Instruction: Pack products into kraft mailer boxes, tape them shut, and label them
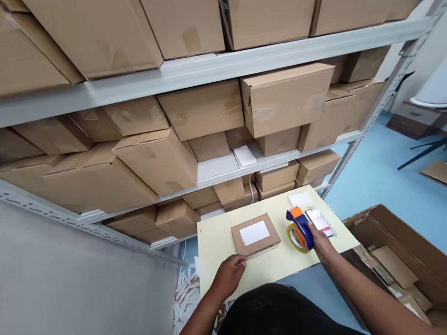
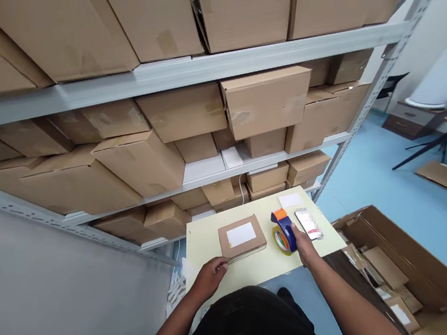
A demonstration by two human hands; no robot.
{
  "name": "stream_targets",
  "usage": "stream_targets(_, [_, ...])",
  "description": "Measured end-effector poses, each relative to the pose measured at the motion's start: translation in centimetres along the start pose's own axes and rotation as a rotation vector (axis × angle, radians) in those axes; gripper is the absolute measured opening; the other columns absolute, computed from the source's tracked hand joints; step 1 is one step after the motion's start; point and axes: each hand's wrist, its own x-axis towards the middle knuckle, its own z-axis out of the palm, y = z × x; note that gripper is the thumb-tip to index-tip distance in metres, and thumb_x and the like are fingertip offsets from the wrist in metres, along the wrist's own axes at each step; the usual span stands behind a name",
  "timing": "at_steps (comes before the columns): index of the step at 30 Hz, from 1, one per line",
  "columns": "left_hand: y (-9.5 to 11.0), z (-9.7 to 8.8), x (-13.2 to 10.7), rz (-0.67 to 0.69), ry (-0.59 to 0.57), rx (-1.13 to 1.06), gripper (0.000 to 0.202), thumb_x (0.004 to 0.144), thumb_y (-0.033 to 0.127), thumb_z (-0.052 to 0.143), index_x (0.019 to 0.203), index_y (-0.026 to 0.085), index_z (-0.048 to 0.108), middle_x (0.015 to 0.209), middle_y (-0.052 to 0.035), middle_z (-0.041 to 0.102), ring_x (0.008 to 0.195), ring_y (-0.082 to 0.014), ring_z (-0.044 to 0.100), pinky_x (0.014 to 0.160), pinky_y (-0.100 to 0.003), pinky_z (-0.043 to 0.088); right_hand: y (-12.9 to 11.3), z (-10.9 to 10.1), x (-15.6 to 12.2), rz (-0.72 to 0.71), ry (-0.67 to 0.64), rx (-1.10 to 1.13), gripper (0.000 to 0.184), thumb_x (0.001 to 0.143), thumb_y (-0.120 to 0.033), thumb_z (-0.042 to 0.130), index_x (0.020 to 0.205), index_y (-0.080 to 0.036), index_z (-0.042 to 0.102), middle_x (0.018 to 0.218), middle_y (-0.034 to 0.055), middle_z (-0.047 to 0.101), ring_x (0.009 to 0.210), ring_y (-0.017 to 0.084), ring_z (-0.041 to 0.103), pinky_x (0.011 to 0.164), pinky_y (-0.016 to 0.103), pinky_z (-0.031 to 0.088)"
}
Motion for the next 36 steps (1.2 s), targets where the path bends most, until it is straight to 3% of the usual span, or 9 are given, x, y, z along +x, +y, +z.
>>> stream_targets(3, [2.2, -0.6, 2.3, 0.023, -0.054, -0.106, 0.034, 0.092, 0.048, 0.054, 0.102, 0.023, 0.076, 0.106, -0.0067, 0.077, 0.102, -0.0259, 0.069, 0.093, -0.036, 0.051, -0.9, 2.0, -4.4, -0.013, -0.017, 0.066, 0.062, 0.076, -0.078, 0.066, 0.088, -0.017, 0.074, 0.082, 0.0103, 0.078, 0.085, 0.03, 0.074, 0.079, 0.037, 0.059])
stream_targets(5, [4.2, -0.5, 4.4, 0.008, -0.088, -0.164, 0.038, 0.09, 0.053, 0.056, 0.097, 0.021, 0.075, 0.102, -0.0073, 0.076, 0.098, -0.0252, 0.068, 0.089, -0.035, 0.051, -1.0, 3.2, -7.1, -0.035, -0.027, 0.037, 0.063, 0.073, -0.079, 0.067, 0.08, -0.017, 0.073, 0.073, 0.0092, 0.076, 0.077, 0.029, 0.072, 0.072, 0.037, 0.058])
stream_targets(9, [8.0, 0.8, 7.6, -0.16, -0.254, -0.334, 0.054, 0.085, 0.068, 0.057, 0.098, 0.017, 0.071, 0.086, -0.0056, 0.072, 0.076, -0.0188, 0.063, 0.068, -0.028, 0.047, -0.9, 4.2, -10.8, -0.124, -0.033, -0.119, 0.064, 0.075, -0.082, 0.063, 0.063, -0.019, 0.063, 0.055, 0.0031, 0.063, 0.055, 0.02, 0.058, 0.053, 0.03, 0.044])
stream_targets(13, [10.3, 3.1, 8.1, -0.127, -0.381, -0.375, 0.054, 0.08, 0.071, 0.062, 0.083, 0.017, 0.067, 0.069, -0.0012, 0.062, 0.063, -0.0146, 0.055, 0.06, -0.027, 0.04, -0.7, 2.7, -12.2, -0.211, -0.073, -0.244, 0.062, 0.077, -0.076, 0.064, 0.054, -0.021, 0.049, 0.048, -0.0035, 0.046, 0.048, 0.011, 0.04, 0.05, 0.025, 0.029])
stream_targets(20, [11.5, 8.3, 7.3, -0.256, -0.361, -0.476, 0.046, 0.07, 0.061, 0.073, 0.081, 0.018, 0.06, 0.062, 0.0034, 0.055, 0.054, -0.0103, 0.048, 0.055, -0.024, 0.036, 0.5, -1.9, -11.0, -0.21, -0.116, -0.284, 0.063, 0.078, -0.076, 0.063, 0.053, -0.021, 0.045, 0.048, -0.0051, 0.039, 0.048, 0.01, 0.036, 0.05, 0.024, 0.025])
stream_targets(25, [11.8, 11.0, 8.9, -0.158, -0.224, 0.027, 0.037, 0.091, 0.05, 0.052, 0.087, 0.016, 0.064, 0.07, -0.0025, 0.063, 0.059, -0.0135, 0.056, 0.057, -0.025, 0.044, 2.2, -4.0, -8.8, -0.129, -0.188, -0.269, 0.062, 0.078, -0.076, 0.064, 0.054, -0.019, 0.054, 0.047, -0.0027, 0.049, 0.049, 0.012, 0.043, 0.049, 0.024, 0.028])
stream_targets(29, [12.1, 9.8, 13.7, -0.127, -0.165, 0.31, 0.028, 0.094, 0.035, 0.049, 0.087, 0.016, 0.068, 0.092, -0.0103, 0.073, 0.084, -0.0206, 0.066, 0.076, -0.031, 0.05, 5.0, -5.8, -8.9, 0.048, -0.192, -0.159, 0.059, 0.078, -0.074, 0.066, 0.06, -0.017, 0.064, 0.056, 0.0033, 0.065, 0.056, 0.018, 0.058, 0.053, 0.026, 0.038])
stream_targets(32, [12.0, 9.2, 18.5, -0.059, -0.266, 0.519, 0.019, 0.088, 0.032, 0.06, 0.081, 0.018, 0.071, 0.101, -0.0098, 0.075, 0.102, -0.0243, 0.067, 0.091, -0.033, 0.049, 7.0, -6.6, -9.9, 0.263, -0.172, 0.006, 0.061, 0.081, -0.075, 0.062, 0.069, -0.016, 0.072, 0.071, 0.0097, 0.075, 0.067, 0.024, 0.069, 0.06, 0.03, 0.047])
stream_targets(36, [10.9, 11.3, 23.4, -0.014, -0.437, 0.766, 0.016, 0.082, 0.032, 0.068, 0.086, 0.018, 0.076, 0.111, -0.0129, 0.075, 0.11, -0.0275, 0.067, 0.098, -0.035, 0.049, 8.6, -5.4, -9.7, 0.47, -0.168, 0.164, 0.059, 0.084, -0.07, 0.063, 0.084, -0.013, 0.078, 0.085, 0.0151, 0.079, 0.077, 0.029, 0.075, 0.07, 0.034, 0.055])
